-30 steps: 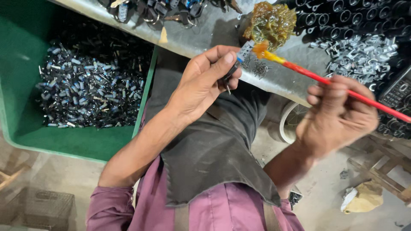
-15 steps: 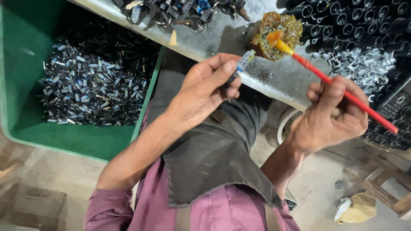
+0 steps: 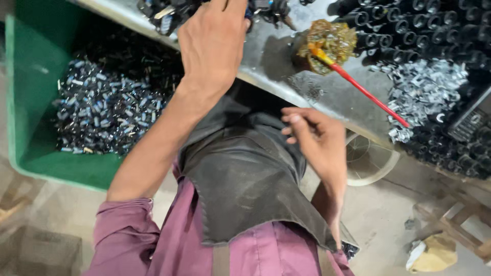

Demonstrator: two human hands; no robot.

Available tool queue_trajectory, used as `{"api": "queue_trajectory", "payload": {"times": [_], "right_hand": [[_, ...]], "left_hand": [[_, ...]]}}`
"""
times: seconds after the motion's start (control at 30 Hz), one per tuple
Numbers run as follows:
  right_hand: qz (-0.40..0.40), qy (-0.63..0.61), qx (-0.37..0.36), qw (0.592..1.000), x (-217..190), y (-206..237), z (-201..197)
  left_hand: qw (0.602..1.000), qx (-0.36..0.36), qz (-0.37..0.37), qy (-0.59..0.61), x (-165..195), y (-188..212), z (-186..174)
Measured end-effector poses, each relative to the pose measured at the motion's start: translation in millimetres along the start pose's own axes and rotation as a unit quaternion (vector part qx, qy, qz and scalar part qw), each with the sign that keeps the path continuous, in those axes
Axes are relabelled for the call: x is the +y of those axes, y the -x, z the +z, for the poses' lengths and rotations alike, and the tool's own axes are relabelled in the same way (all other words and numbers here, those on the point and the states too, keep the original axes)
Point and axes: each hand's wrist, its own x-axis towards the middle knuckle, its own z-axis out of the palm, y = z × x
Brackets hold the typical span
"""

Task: The person repeatedly picks small cylindrical key components from a green bin, applies a yellow substance with a red brush, inserts a metal pin, and places the assembled unit on the table. The process is repeated for multiple units.

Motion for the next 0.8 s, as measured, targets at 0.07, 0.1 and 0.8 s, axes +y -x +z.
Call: {"api": "queue_trajectory", "payload": {"times": [0.07, 0.1, 0.8], "right_hand": [[0.019, -0.010, -0.011, 1.000, 1, 4, 6], [0.037, -0.009, -0.015, 0.999, 2, 5, 9], [-0.152, -0.148, 0.127, 0.969, 7, 69, -49]], "left_hand": [[0.999, 0.033, -0.011, -0.012, 3, -3, 16], [1.000, 0.028, -0.011, -0.005, 4, -2, 17], [0.986, -0.103, 0.020, 0.129, -11, 52, -23]]}}
